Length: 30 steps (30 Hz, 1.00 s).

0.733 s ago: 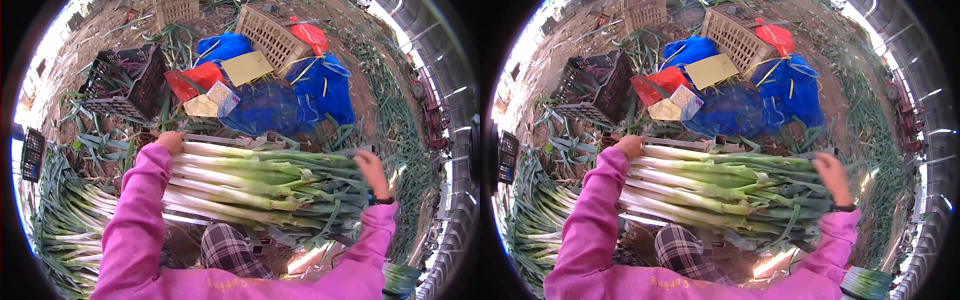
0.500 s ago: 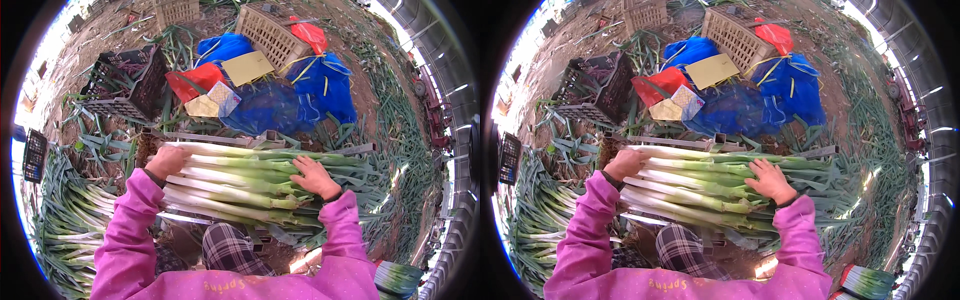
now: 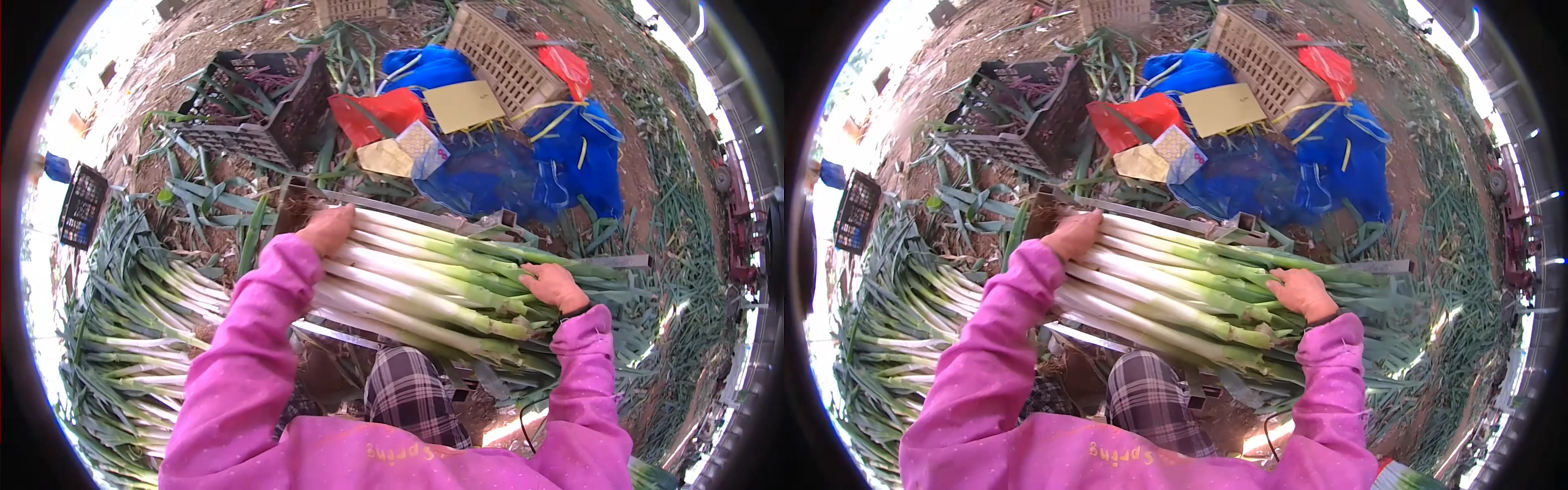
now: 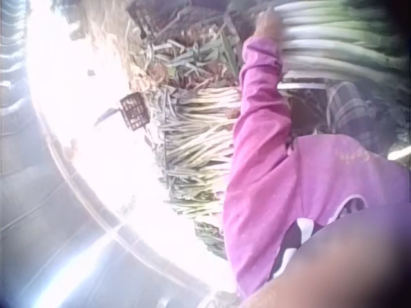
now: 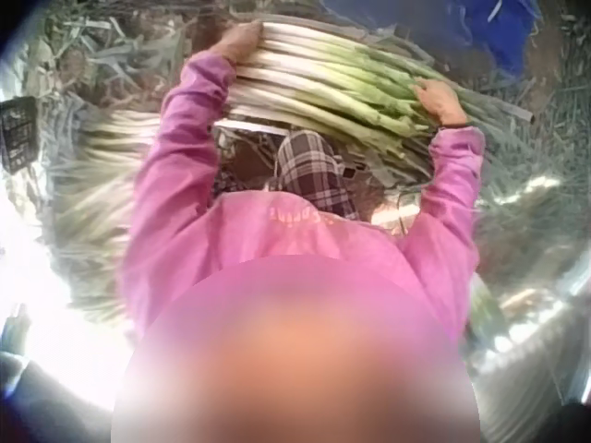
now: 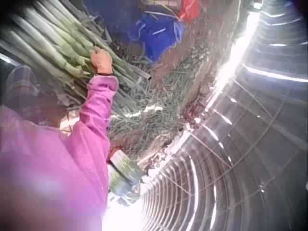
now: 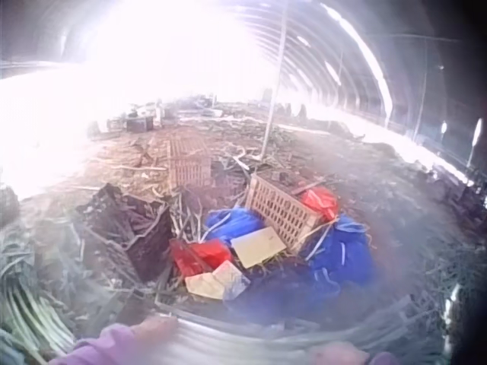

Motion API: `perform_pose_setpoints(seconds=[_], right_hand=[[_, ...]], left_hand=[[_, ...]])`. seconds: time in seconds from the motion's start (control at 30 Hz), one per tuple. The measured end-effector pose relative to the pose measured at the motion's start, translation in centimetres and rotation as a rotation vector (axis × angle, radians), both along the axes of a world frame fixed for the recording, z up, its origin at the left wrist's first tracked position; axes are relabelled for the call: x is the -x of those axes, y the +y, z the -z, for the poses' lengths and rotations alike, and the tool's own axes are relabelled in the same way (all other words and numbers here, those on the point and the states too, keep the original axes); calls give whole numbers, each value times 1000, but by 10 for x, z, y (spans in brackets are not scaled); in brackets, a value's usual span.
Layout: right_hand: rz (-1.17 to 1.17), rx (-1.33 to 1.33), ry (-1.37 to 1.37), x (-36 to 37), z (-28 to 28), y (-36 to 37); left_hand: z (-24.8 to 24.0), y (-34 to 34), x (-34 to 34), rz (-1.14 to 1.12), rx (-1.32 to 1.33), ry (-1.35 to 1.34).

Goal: The person picks up leeks from a large pile and places them into a metal guide for trimming and bundling.

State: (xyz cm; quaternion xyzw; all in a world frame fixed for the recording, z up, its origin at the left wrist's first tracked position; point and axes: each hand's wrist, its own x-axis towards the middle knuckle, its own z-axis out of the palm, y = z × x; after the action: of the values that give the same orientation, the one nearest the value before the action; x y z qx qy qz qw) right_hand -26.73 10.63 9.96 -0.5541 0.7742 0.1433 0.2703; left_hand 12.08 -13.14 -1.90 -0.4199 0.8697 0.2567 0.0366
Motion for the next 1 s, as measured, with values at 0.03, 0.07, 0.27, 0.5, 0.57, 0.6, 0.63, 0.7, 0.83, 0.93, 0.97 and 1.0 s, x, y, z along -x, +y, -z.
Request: perform_pose_setpoints(seconds=[0.03,0.07,0.27,0.5,0.57,0.6,0.63,0.7,0.83,0.93,0.97,1.0], right_hand=[[-11,-43,32,0,2,-8],[-19,-38,29,-1,1,-15],[-33,213,44,-7,-22,-3],[-411,380,3,-112,-5,39],[-411,440,-27,-89,22,36],[-369,446,-32,-76,28,45],[-342,389,-39,-72,23,50],[-333,303,-41,-83,15,47],[-347,173,86,-103,19,57],[-352,321,191,-103,24,65],[-349,304,207,-109,20,59],[-346,304,211,-109,18,57]], left_hand=[[10,-2,2,-19,-2,-13],[10,0,2,-30,-6,-26],[-69,37,8,228,10,-143],[-45,72,-82,185,349,-78],[-36,61,-76,133,158,-18],[-34,61,-55,72,70,-37],[-46,61,-41,69,-72,-79],[-34,57,-42,107,0,-222],[-116,55,-91,193,-25,80],[-170,38,-193,-161,90,-120],[-157,29,-243,-340,134,-227],[-138,29,-295,-505,289,-146]])
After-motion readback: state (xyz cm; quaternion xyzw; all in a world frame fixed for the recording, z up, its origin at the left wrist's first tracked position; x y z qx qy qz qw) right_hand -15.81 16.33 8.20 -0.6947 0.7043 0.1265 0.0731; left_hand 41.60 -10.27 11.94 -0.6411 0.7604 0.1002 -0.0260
